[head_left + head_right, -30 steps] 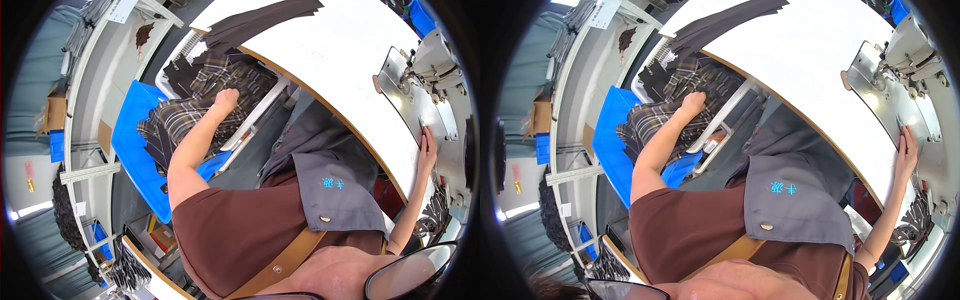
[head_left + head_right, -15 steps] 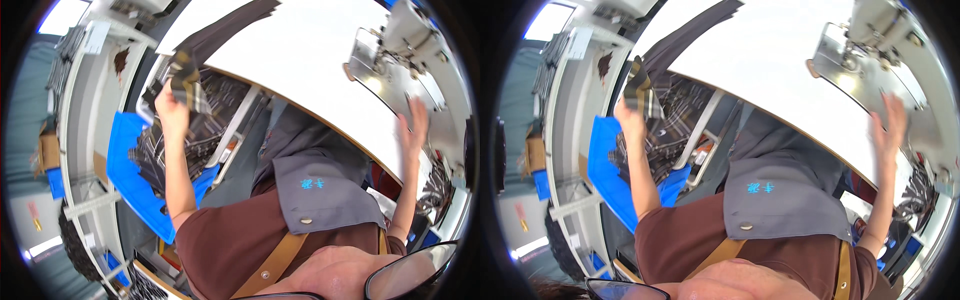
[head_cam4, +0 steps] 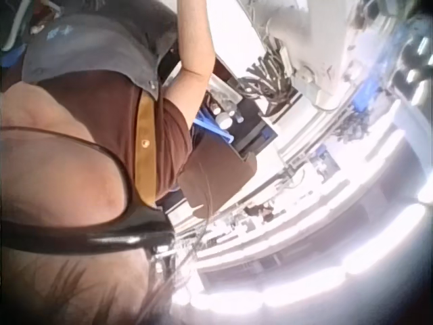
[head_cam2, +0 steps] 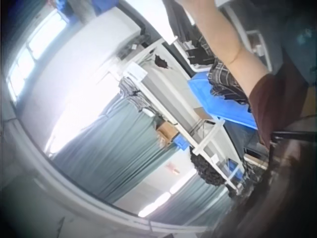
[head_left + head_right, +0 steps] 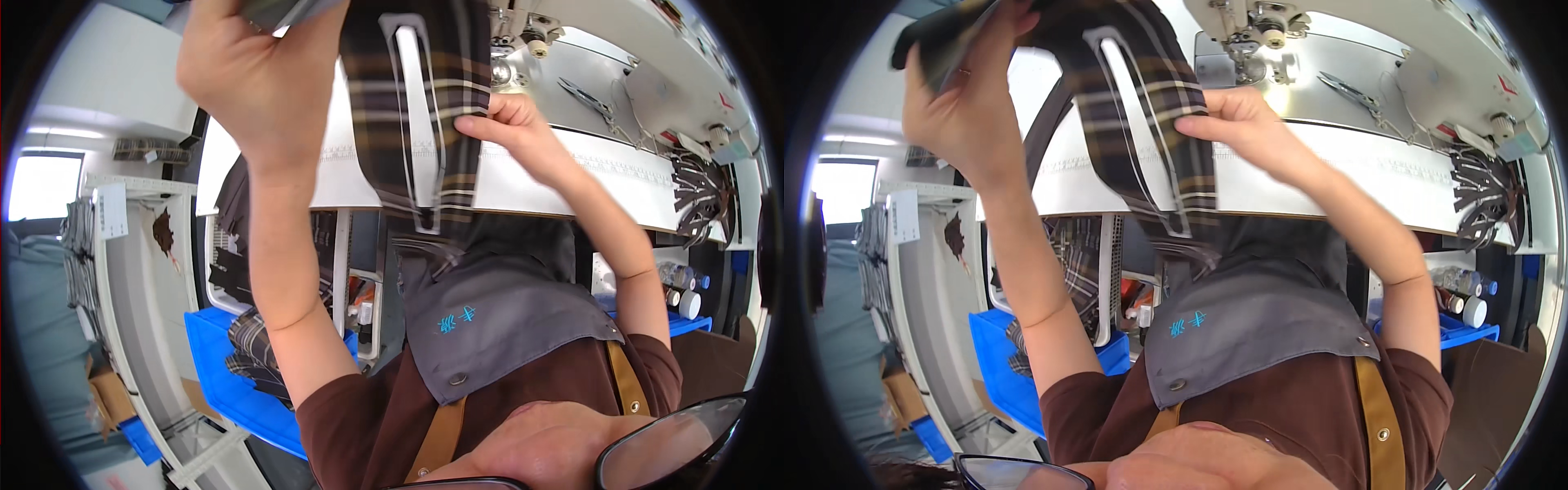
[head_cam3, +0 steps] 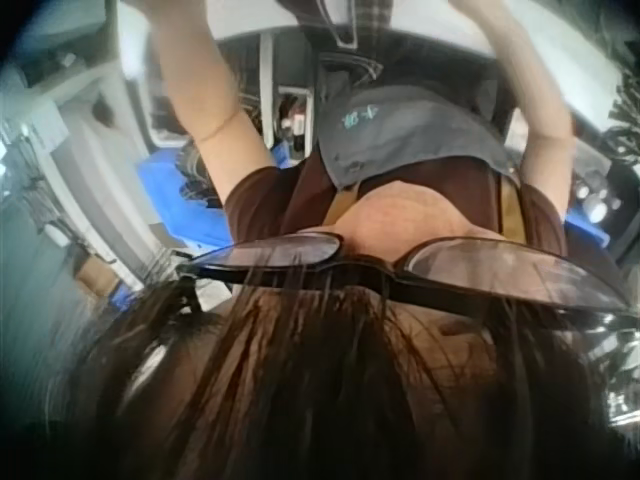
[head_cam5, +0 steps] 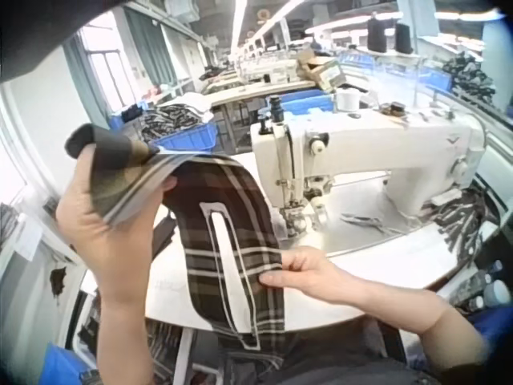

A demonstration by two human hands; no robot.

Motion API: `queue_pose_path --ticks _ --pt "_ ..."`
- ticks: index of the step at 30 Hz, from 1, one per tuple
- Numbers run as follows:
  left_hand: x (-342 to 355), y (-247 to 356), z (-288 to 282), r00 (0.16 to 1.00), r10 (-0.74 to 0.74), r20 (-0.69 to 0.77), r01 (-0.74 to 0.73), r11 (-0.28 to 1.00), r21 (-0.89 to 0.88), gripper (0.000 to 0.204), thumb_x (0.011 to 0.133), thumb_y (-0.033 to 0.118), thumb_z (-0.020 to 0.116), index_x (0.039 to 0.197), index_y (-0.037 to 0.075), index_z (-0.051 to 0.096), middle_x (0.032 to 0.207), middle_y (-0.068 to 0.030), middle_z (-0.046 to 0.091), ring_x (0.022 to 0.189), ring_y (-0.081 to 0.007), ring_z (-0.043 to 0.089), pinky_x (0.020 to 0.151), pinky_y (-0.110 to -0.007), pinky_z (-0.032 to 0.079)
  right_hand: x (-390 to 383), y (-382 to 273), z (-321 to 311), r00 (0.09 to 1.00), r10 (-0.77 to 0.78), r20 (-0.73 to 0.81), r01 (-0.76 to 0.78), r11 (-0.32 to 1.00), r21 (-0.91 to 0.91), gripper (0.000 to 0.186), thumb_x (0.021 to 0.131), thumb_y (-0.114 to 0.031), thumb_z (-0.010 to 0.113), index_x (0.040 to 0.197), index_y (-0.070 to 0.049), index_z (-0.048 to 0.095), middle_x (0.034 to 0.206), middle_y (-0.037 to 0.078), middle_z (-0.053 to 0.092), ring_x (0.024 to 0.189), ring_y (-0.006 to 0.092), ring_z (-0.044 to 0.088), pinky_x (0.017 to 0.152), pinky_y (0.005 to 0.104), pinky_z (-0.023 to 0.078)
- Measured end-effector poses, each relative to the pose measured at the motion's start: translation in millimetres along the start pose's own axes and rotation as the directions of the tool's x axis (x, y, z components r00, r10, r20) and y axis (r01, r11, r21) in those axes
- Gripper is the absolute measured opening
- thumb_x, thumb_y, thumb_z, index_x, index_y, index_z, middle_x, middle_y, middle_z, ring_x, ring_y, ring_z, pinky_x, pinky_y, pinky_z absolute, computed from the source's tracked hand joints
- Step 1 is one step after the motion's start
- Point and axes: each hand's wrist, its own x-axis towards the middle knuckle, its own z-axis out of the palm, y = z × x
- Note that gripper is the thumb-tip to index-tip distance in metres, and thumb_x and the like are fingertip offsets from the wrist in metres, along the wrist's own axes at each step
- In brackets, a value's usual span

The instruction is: The person sews a zipper onto a plaid fabric pouch using a sewing machine. They align the zipper with the fabric edge, guide the material under the needle, and stitch along the zipper teeth. The person repeats this process for multiple pouches, trimming excess thread and moving finished items aside.

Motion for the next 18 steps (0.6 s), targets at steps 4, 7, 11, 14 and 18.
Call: queue_pose_path --ticks 4,7,11,14,18 --pt "-26.6 -46.5 8.6 0.937 -0.309 0.161 0.204 0.861 0.466 0.014 0.076 0.014 0.064 0.078 0.001 0.057 0.066 -0.0123 0.062 0.057 -0.0298 0.061 0.057 -0.036 0.048 -26.3 19.2 -42.7 0.983 0.162 -0.088 -0.179 0.954 -0.240 0.043 0.085 -0.011 0.063 0.125 0.000 0.051 0.085 0.003 0.067 0.078 0.0057 0.058 0.072 0.0212 0.045" --pt "-79.3 -102.7 29.4 0.732 -0.610 0.304 0.280 0.675 0.682 0.016 0.073 0.015 0.060 0.080 0.001 0.057 0.074 -0.0197 0.064 0.072 -0.0389 0.063 0.068 -0.044 0.049 -52.8 23.2 -28.7 0.967 0.060 -0.248 -0.199 0.785 -0.586 0.060 0.083 -0.006 0.062 0.137 -0.009 0.037 0.064 0.007 0.058 0.060 0.0099 0.054 0.061 0.0242 0.043" --pt "-113.7 -129.8 59.3 0.671 -0.646 0.364 0.303 0.687 0.660 0.015 0.076 0.013 0.060 0.089 0.005 0.062 0.085 -0.0138 0.066 0.084 -0.0319 0.062 0.076 -0.040 0.047 -58.0 44.1 -27.5 0.945 -0.321 -0.066 0.144 0.587 -0.797 0.029 0.082 -0.005 0.061 0.111 -0.009 0.062 0.070 0.009 0.061 0.062 0.0239 0.059 0.060 0.0327 0.047" --pt "-117.1 -112.5 76.9 0.901 -0.079 0.427 -0.098 0.921 0.378 0.019 0.079 0.007 0.058 0.097 0.008 0.064 0.097 -0.0084 0.065 0.096 -0.0272 0.059 0.084 -0.041 0.043 -62.1 36.8 -29.0 0.980 -0.150 -0.133 -0.007 0.637 -0.771 0.022 0.081 -0.004 0.057 0.101 -0.006 0.066 0.070 0.012 0.060 0.067 0.0288 0.058 0.063 0.0365 0.048" --pt "-138.7 -101.1 80.5 0.632 -0.056 0.773 -0.182 0.959 0.219 0.032 0.083 0.020 0.061 0.114 0.010 0.061 0.123 -0.0076 0.057 0.109 -0.0256 0.053 0.098 -0.051 0.030 -57.0 26.0 -35.3 1.000 0.014 -0.009 -0.016 0.708 -0.706 0.038 0.078 0.002 0.049 0.114 -0.006 0.060 0.082 0.015 0.057 0.076 0.0321 0.057 0.070 0.0397 0.047"
